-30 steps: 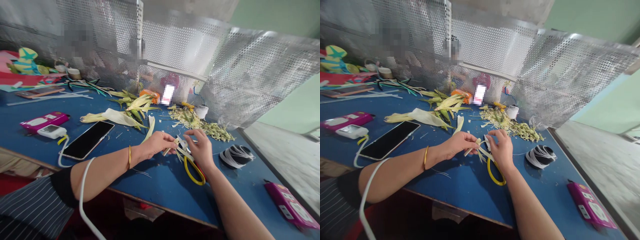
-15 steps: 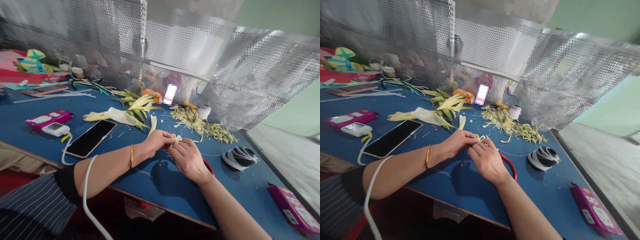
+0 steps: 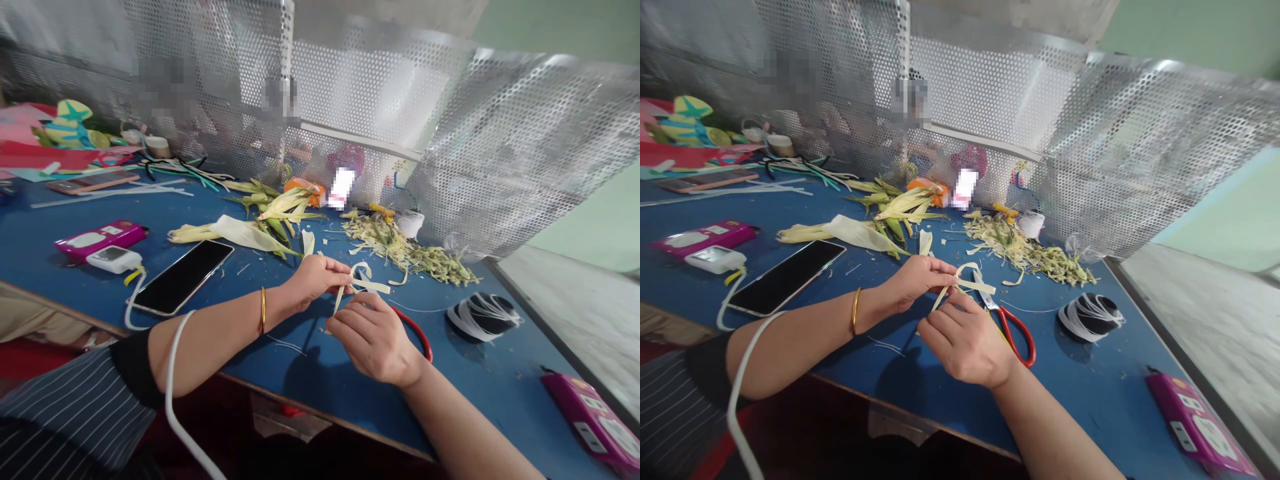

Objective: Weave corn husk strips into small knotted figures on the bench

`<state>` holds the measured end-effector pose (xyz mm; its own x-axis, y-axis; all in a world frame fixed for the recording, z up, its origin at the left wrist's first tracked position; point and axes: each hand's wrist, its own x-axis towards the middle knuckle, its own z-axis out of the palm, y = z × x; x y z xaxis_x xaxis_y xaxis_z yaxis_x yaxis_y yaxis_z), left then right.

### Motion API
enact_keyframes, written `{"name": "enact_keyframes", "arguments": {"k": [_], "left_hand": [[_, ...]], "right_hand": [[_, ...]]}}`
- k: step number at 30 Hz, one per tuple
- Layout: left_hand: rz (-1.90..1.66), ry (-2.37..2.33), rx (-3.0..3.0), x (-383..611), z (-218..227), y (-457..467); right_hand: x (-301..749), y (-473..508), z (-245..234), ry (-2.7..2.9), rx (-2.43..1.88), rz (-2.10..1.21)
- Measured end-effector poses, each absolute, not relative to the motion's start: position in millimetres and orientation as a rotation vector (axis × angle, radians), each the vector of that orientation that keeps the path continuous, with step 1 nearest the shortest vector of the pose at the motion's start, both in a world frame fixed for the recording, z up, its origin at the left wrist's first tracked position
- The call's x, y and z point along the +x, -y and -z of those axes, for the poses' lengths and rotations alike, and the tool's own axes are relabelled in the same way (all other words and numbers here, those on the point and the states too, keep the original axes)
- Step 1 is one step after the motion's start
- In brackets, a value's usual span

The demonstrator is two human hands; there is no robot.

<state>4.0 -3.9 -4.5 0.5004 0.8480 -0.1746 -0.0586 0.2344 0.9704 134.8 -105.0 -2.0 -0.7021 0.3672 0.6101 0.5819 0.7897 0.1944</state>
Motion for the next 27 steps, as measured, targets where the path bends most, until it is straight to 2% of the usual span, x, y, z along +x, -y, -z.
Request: {"name": "enact_keyframes", "arguments": {"k": [3,7,9,12,20,27], "left_hand": [[-0.751,-0.835,1.243,3.5,6.7,0.7],[-0.742,-0.836,1.251,2.3,1.7,-0.8],[-0.726,-0.846,1.226,2.1,-2.8,0.5],[-0.71,-0.856,1.205,2.2,-6.4,3.0],[-0.748,-0.837,1.246,3.2,1.5,0.5],[-0.793,-0.793,1.325,0.8,3.2,-2.6]], "right_hand": [[141.8,101.1,-2.0,2.32,-0.812,0.434],[163.3,86.9,-2.0,1.933,-1.362,0.451],[172.2,79.7,2.2,1.886,-1.522,0.339],[174.7,74.4,9.5,1.962,-1.541,0.128],[165.4,79.0,8.3,1.977,-1.499,0.071],[171.8,76.9,1.6,1.722,-1.624,-0.523]]}}
